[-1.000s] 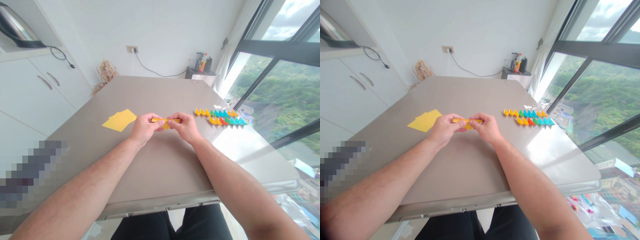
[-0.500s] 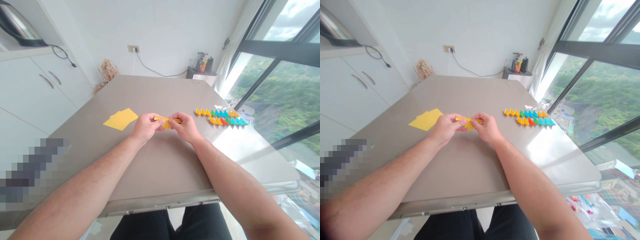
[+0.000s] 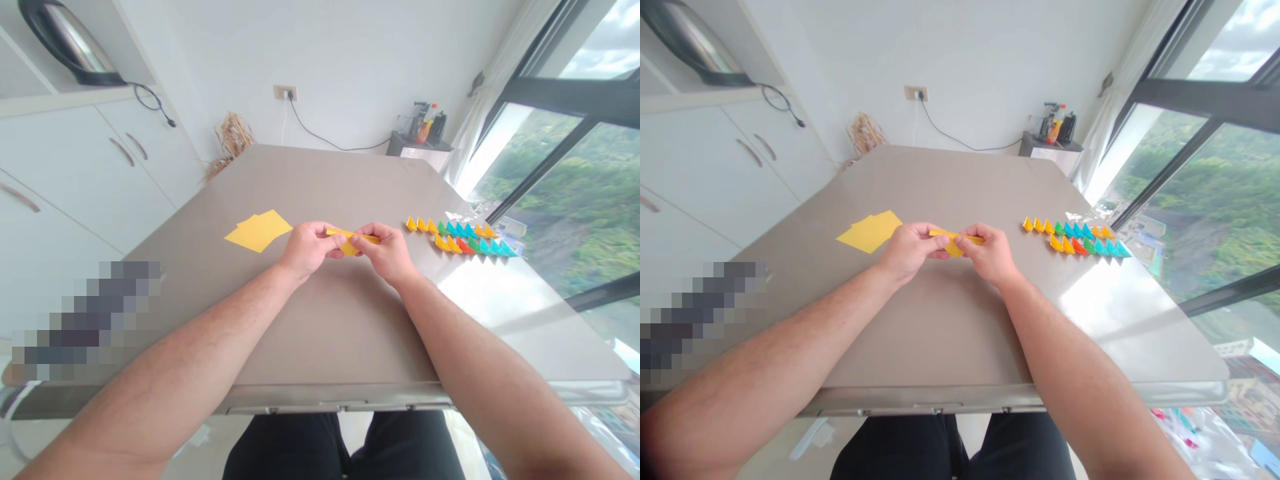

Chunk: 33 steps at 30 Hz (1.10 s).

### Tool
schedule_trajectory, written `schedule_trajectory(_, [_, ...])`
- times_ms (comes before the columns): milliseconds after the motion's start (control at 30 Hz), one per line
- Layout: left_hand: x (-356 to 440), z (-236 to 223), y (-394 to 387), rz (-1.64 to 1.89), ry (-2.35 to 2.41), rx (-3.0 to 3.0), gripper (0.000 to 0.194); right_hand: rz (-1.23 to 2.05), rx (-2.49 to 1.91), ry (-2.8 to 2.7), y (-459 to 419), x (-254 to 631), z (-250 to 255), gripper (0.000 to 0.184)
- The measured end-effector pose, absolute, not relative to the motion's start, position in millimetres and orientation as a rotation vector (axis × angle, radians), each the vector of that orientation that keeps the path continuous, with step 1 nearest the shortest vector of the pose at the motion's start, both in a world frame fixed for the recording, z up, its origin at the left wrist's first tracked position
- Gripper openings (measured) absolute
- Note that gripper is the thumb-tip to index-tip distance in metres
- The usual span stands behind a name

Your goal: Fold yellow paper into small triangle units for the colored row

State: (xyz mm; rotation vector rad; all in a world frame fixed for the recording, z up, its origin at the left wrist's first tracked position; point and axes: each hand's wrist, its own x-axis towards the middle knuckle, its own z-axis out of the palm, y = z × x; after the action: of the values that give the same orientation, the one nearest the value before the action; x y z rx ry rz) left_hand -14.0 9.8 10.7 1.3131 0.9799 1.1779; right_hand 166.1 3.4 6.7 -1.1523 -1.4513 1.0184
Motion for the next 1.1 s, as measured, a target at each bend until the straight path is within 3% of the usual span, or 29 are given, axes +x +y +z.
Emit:
schedule_trajectory(700, [-18.5,15.0,9.9,1.102,0.889,1.241,0.024,1.047,-1.128,-1.384,4.6,166.1,5.7,0.022])
schedule_trajectory(1100, [-12.8,11.7,7.2,1.16,1.023,1.439,0.018,0.906,-1.201,-1.483,-0.5,160.7,6.0,0.021])
